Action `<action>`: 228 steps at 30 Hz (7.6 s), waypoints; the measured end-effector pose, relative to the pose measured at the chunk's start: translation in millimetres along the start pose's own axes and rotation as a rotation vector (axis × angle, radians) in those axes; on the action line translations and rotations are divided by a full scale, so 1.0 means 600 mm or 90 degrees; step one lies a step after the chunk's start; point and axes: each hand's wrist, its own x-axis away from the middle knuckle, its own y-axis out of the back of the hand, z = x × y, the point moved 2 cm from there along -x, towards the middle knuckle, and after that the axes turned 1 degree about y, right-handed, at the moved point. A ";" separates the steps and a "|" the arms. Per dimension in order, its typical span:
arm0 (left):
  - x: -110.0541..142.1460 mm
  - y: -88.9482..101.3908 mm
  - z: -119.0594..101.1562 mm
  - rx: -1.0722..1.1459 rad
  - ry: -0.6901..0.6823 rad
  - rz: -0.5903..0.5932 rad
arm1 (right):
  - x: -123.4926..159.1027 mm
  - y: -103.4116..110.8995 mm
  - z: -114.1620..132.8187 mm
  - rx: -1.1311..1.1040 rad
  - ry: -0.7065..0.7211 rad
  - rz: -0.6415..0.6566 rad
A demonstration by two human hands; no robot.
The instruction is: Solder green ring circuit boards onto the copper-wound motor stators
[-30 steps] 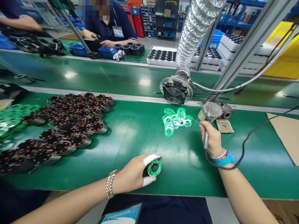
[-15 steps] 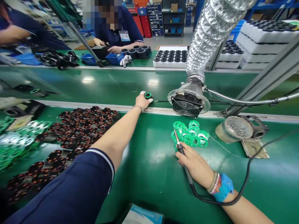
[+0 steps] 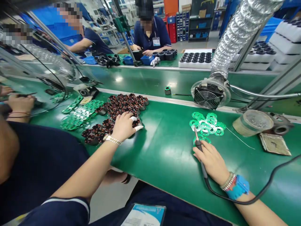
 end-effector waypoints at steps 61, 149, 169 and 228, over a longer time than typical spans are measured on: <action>0.187 -0.025 -0.253 0.660 -0.253 0.233 | 0.090 0.078 0.111 -0.385 -0.265 -0.133; 0.210 -0.018 -0.246 0.904 -0.011 0.308 | -0.013 0.044 0.153 -0.395 -0.161 0.048; 0.187 -0.025 -0.252 1.068 0.133 0.501 | -0.039 0.036 0.160 -0.413 -0.088 -0.106; 0.205 -0.044 -0.245 1.171 0.220 0.623 | 0.011 0.113 0.162 -0.474 -0.157 -0.128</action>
